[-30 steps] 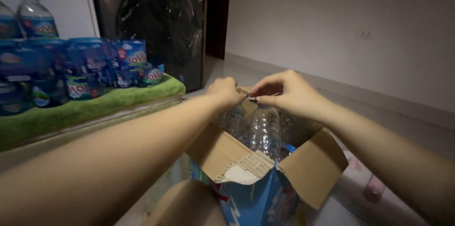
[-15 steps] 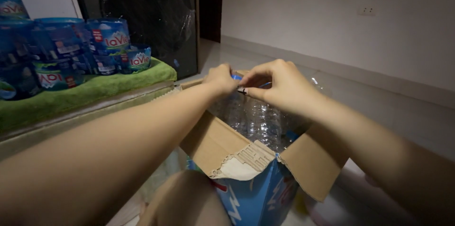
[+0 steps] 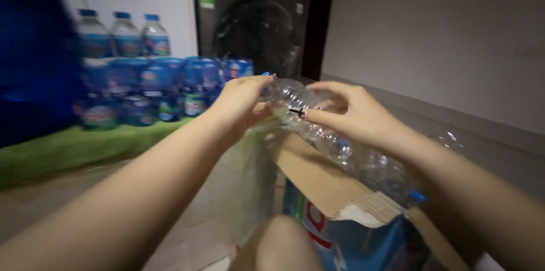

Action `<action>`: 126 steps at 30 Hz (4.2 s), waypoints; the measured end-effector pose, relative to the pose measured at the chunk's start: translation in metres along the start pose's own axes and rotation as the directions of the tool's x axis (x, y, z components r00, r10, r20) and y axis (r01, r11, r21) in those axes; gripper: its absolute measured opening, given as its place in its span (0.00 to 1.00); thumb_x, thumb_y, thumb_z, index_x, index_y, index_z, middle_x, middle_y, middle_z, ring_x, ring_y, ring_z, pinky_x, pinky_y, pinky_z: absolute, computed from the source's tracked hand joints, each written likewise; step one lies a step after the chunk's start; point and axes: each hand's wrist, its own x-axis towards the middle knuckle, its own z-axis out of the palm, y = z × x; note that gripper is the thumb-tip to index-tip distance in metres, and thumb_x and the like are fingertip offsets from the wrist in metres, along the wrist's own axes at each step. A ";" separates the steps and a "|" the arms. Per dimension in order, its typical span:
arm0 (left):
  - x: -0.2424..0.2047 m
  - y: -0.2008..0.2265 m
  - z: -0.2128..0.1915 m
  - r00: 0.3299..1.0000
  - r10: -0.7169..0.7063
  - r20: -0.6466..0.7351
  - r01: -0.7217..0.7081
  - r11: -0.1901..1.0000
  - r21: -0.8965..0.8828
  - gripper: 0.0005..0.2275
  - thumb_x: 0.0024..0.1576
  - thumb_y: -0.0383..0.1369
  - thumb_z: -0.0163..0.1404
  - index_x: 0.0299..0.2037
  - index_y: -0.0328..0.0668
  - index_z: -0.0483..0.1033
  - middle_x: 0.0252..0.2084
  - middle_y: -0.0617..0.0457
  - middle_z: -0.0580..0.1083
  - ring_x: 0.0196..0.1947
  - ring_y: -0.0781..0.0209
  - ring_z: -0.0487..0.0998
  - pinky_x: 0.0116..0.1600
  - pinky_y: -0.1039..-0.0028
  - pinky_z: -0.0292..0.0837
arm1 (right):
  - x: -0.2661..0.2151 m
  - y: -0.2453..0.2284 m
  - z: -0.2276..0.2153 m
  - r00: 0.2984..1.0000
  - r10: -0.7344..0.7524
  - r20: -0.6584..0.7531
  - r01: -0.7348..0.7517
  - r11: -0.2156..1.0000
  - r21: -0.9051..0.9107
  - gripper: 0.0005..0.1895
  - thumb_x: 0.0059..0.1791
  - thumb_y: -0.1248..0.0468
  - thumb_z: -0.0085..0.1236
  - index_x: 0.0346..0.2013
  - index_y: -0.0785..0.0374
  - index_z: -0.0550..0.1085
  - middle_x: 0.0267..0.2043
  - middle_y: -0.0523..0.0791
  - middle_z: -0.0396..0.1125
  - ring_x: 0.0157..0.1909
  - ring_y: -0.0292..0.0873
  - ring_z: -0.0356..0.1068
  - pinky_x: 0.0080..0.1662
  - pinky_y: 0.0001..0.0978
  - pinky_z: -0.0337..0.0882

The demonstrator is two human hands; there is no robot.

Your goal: The person fills a plastic water bottle from a large water dispenser and then wraps a plastic label around the bottle by hand.

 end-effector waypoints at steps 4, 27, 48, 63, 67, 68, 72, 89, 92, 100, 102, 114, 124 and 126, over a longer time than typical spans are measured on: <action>-0.041 0.040 -0.047 1.000 -0.004 -0.009 0.004 1.000 -0.020 0.33 0.57 0.37 0.53 0.70 0.26 0.58 0.66 0.31 0.65 0.51 0.43 0.80 0.50 0.56 0.80 | -0.016 -0.050 0.028 0.991 0.024 0.134 -0.045 0.987 0.151 0.28 0.43 0.57 0.64 0.58 0.60 0.77 0.54 0.58 0.75 0.51 0.49 0.77 0.47 0.41 0.79; -0.089 0.131 -0.225 0.849 0.174 -0.500 -0.021 0.955 0.297 0.39 0.47 0.36 0.69 0.64 0.23 0.60 0.47 0.27 0.75 0.39 0.38 0.84 0.41 0.62 0.85 | 0.004 -0.112 0.184 0.811 -0.565 0.152 0.548 0.824 0.143 0.40 0.38 0.52 0.74 0.64 0.43 0.72 0.56 0.48 0.74 0.61 0.50 0.72 0.61 0.42 0.70; -0.089 0.034 -0.287 0.665 0.747 0.003 -0.038 0.030 0.999 0.11 0.55 0.32 0.57 0.49 0.54 0.81 0.50 0.55 0.79 0.50 0.46 0.81 0.51 0.54 0.78 | 0.008 -0.090 0.193 0.869 -0.435 0.235 0.281 0.826 0.488 0.36 0.38 0.63 0.71 0.62 0.56 0.74 0.61 0.53 0.72 0.65 0.57 0.69 0.62 0.50 0.69; -0.050 -0.032 -0.320 0.406 0.891 0.204 0.080 -0.257 0.963 0.05 0.57 0.45 0.57 0.33 0.62 0.81 0.36 0.70 0.75 0.35 0.64 0.81 0.43 0.72 0.75 | 0.000 -0.075 0.207 0.776 -0.314 0.547 -0.078 0.813 0.577 0.35 0.42 0.65 0.65 0.63 0.73 0.69 0.51 0.60 0.72 0.46 0.53 0.76 0.52 0.42 0.76; -0.056 -0.040 -0.319 0.341 0.906 0.249 0.072 -0.290 0.954 0.04 0.58 0.42 0.56 0.35 0.62 0.83 0.40 0.70 0.78 0.40 0.66 0.80 0.47 0.73 0.72 | -0.009 -0.078 0.210 0.774 -0.311 0.552 -0.093 0.806 0.584 0.37 0.40 0.64 0.68 0.62 0.73 0.69 0.53 0.60 0.71 0.49 0.54 0.75 0.53 0.45 0.76; -0.063 -0.040 -0.317 0.331 0.912 0.241 0.020 -0.262 0.965 0.04 0.59 0.38 0.55 0.40 0.57 0.83 0.43 0.65 0.78 0.44 0.62 0.80 0.49 0.72 0.73 | -0.009 -0.077 0.212 0.768 -0.287 0.573 -0.120 0.814 0.568 0.38 0.40 0.66 0.68 0.64 0.70 0.66 0.52 0.58 0.70 0.46 0.52 0.76 0.50 0.42 0.78; -0.116 -0.026 -0.308 0.353 0.926 0.132 -0.102 -0.103 0.989 0.07 0.60 0.32 0.53 0.46 0.50 0.82 0.44 0.58 0.78 0.48 0.54 0.79 0.54 0.66 0.73 | -0.010 -0.076 0.230 0.712 -0.270 0.649 -0.167 0.832 0.529 0.42 0.40 0.69 0.69 0.67 0.64 0.62 0.50 0.57 0.69 0.42 0.53 0.78 0.46 0.41 0.80; -0.202 -0.011 -0.354 0.674 0.504 -0.540 -0.019 0.743 0.669 0.18 0.55 0.46 0.59 0.52 0.49 0.80 0.49 0.45 0.82 0.51 0.43 0.83 0.53 0.57 0.78 | -0.048 -0.121 0.359 0.560 -0.232 0.795 -0.325 0.821 0.469 0.40 0.40 0.72 0.71 0.64 0.62 0.64 0.48 0.51 0.72 0.44 0.45 0.77 0.46 0.33 0.79; -0.207 -0.005 -0.348 0.694 0.437 -0.572 0.059 0.758 0.650 0.24 0.51 0.50 0.62 0.55 0.53 0.79 0.52 0.47 0.81 0.52 0.45 0.82 0.56 0.59 0.77 | -0.053 -0.128 0.361 0.596 -0.220 0.772 -0.340 0.802 0.491 0.40 0.39 0.72 0.71 0.64 0.62 0.64 0.48 0.51 0.72 0.44 0.44 0.76 0.46 0.32 0.79; -0.208 0.002 -0.338 0.716 0.371 -0.592 0.125 0.766 0.631 0.30 0.47 0.56 0.63 0.59 0.57 0.76 0.59 0.49 0.78 0.56 0.46 0.80 0.60 0.59 0.74 | -0.052 -0.137 0.359 0.648 -0.236 0.724 -0.254 0.829 0.498 0.41 0.38 0.68 0.74 0.64 0.62 0.65 0.48 0.48 0.73 0.44 0.41 0.76 0.44 0.30 0.77; -0.210 0.006 -0.333 0.734 0.337 -0.589 0.160 0.758 0.632 0.34 0.44 0.57 0.64 0.62 0.59 0.74 0.61 0.50 0.76 0.58 0.48 0.79 0.63 0.59 0.72 | -0.053 -0.140 0.359 0.656 -0.243 0.714 -0.257 0.819 0.514 0.39 0.40 0.69 0.71 0.65 0.64 0.65 0.50 0.50 0.73 0.45 0.42 0.75 0.45 0.29 0.76; -0.194 0.006 -0.344 0.684 0.405 -0.607 0.079 0.785 0.614 0.31 0.43 0.45 0.69 0.56 0.47 0.75 0.53 0.48 0.79 0.53 0.53 0.81 0.57 0.67 0.74 | -0.054 -0.150 0.367 0.680 -0.200 0.705 -0.311 0.792 0.526 0.35 0.37 0.67 0.73 0.58 0.68 0.72 0.47 0.48 0.73 0.45 0.43 0.75 0.49 0.37 0.76; -0.166 0.043 -0.352 0.465 0.839 -0.282 -0.205 0.412 0.888 0.10 0.58 0.37 0.59 0.47 0.45 0.81 0.42 0.47 0.78 0.46 0.47 0.81 0.52 0.62 0.74 | -0.045 -0.130 0.395 0.706 -0.234 0.668 -0.333 0.724 0.605 0.33 0.41 0.62 0.73 0.55 0.77 0.72 0.42 0.49 0.72 0.41 0.43 0.77 0.48 0.32 0.77; -0.152 0.053 -0.354 0.541 0.727 -0.423 -0.236 0.614 0.753 0.11 0.56 0.39 0.58 0.48 0.54 0.82 0.44 0.55 0.82 0.45 0.60 0.84 0.50 0.70 0.77 | -0.049 -0.134 0.389 0.713 -0.230 0.662 -0.338 0.715 0.612 0.31 0.42 0.62 0.72 0.54 0.76 0.72 0.40 0.47 0.72 0.41 0.40 0.78 0.48 0.29 0.77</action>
